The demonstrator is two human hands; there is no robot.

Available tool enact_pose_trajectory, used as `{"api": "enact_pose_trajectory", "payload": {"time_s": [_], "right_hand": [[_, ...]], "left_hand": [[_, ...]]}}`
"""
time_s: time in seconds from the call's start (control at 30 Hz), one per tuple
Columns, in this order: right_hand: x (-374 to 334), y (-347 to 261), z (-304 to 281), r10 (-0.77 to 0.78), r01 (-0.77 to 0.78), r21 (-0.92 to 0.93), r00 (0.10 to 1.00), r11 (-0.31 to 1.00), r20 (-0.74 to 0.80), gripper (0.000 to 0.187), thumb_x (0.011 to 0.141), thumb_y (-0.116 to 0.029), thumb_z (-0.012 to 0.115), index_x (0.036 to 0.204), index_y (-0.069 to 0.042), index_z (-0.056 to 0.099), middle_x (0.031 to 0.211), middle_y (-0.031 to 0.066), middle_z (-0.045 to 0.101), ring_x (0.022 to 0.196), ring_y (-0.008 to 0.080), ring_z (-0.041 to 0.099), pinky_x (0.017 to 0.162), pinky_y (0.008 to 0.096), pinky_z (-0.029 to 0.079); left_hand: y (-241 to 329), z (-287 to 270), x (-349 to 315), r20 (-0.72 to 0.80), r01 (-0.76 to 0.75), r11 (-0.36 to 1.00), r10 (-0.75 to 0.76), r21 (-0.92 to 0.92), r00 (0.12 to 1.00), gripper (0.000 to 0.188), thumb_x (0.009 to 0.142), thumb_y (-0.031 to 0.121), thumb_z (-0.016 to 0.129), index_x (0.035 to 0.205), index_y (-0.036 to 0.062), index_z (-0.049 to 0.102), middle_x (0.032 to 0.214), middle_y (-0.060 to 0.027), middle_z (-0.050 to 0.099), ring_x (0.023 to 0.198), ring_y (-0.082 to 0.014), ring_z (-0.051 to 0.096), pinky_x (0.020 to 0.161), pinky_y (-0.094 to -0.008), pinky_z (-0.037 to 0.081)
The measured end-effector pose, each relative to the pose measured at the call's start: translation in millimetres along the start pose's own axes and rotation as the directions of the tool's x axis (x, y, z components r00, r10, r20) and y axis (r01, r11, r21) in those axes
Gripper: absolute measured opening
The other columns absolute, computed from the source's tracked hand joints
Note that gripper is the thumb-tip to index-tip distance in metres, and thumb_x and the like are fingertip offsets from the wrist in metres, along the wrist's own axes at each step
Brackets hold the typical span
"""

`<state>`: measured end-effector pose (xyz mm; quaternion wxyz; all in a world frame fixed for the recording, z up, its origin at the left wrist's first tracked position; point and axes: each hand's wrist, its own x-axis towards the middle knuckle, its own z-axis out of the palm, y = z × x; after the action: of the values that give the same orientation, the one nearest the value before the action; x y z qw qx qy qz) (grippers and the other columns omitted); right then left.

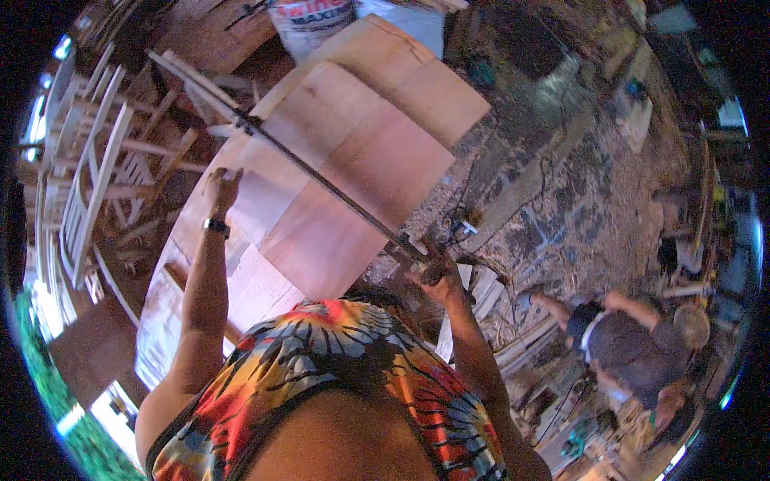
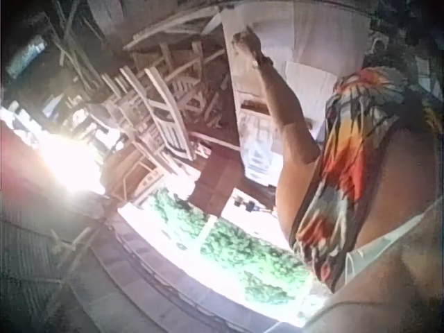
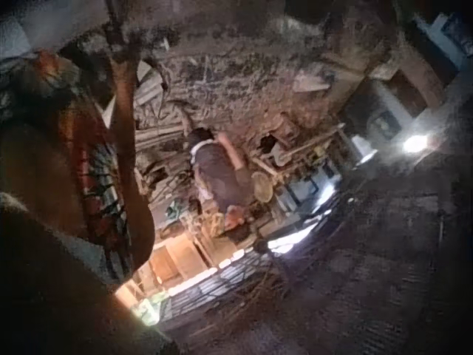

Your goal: The person assembles pieces of wood by clamping them together, applying a substance with a putty knife, and then using a brush to apply a liquid from a container.

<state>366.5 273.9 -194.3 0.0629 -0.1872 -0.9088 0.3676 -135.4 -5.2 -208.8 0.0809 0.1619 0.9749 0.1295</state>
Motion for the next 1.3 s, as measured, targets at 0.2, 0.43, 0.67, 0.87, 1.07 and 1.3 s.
{"api": "enact_pose_trajectory", "payload": {"time_s": [0.2, 0.43, 0.67, 0.87, 1.07, 1.3], "right_hand": [[-11, 16, 14, 0.047, -0.055, 0.129, 0.997, 0.990, 0.063, 0.060, 0.076, -0.030, 0.087, 0.122, -0.001, 0.062, 0.111, 0.0156, 0.071, 0.096, 0.0308, 0.067, 0.087, 0.0398, 0.054], [-21, 22, 8, 0.298, -0.332, 0.163, 0.933, 0.929, 0.200, 0.055, 0.079, -0.031, 0.085, 0.121, -0.002, 0.065, 0.117, 0.0137, 0.070, 0.107, 0.0323, 0.065, 0.094, 0.0429, 0.051], [-13, 40, 18, -0.030, 0.014, 0.146, 0.994, 0.989, 0.109, 0.063, 0.081, -0.024, 0.083, 0.135, -0.004, 0.057, 0.117, 0.0165, 0.070, 0.102, 0.0267, 0.069, 0.089, 0.0377, 0.053], [-14, 20, -16, 0.286, -0.372, 0.254, 0.904, 0.893, 0.317, 0.107, 0.073, -0.032, 0.089, 0.157, -0.010, 0.027, 0.129, 0.0188, 0.064, 0.112, 0.0308, 0.065, 0.096, 0.0402, 0.051], [-70, 85, -62, 0.192, -0.314, 0.349, 0.920, 0.883, 0.343, 0.118, 0.070, -0.023, 0.091, 0.160, -0.011, 0.017, 0.137, 0.0163, 0.059, 0.120, 0.0301, 0.061, 0.100, 0.0392, 0.049], [-113, 111, -62, 0.327, -0.523, 0.272, 0.782, 0.808, 0.531, 0.095, 0.073, -0.016, 0.087, 0.153, -0.005, 0.036, 0.142, 0.0148, 0.055, 0.129, 0.0266, 0.054, 0.106, 0.0384, 0.043]], "left_hand": [[8, -5, -2, 0.013, 0.126, 0.992, -0.126, -0.002, 0.992, 0.067, 0.087, 0.056, 0.064, 0.130, 0.0041, 0.058, 0.131, -0.0211, 0.060, 0.125, -0.0394, 0.053, 0.108, -0.0545, 0.035], [70, 0, -92, -0.257, -0.130, 0.988, 0.104, -0.088, 0.961, 0.067, 0.086, 0.038, 0.071, 0.138, 0.0026, 0.050, 0.145, -0.0204, 0.048, 0.135, -0.0390, 0.042, 0.114, -0.0531, 0.029], [161, 49, -188, 0.496, 0.097, 0.805, 0.261, -0.586, 0.828, 0.053, 0.095, 0.048, 0.062, 0.112, -0.0015, 0.066, 0.085, -0.0152, 0.069, 0.076, -0.0261, 0.069, 0.066, -0.0401, 0.057], [231, 18, -257, 0.836, 0.507, 0.708, 0.223, -0.492, 0.501, 0.063, 0.096, 0.060, 0.054, 0.111, 0.0009, 0.071, 0.082, -0.0162, 0.067, 0.061, -0.0258, 0.069, 0.051, -0.0406, 0.057], [221, 83, -305, 0.584, 0.102, 0.621, 0.652, -0.777, 0.483, 0.050, 0.104, 0.028, 0.047, 0.153, 0.0206, 0.038, 0.115, -0.0152, 0.061, 0.092, -0.0255, 0.064, 0.080, -0.0364, 0.056], [256, 117, -304, 0.720, 0.590, 0.415, 0.351, -0.693, 0.599, 0.039, 0.101, 0.025, 0.057, 0.138, 0.0129, 0.058, 0.095, -0.0043, 0.068, 0.083, -0.0138, 0.064, 0.073, -0.0292, 0.052]]}}
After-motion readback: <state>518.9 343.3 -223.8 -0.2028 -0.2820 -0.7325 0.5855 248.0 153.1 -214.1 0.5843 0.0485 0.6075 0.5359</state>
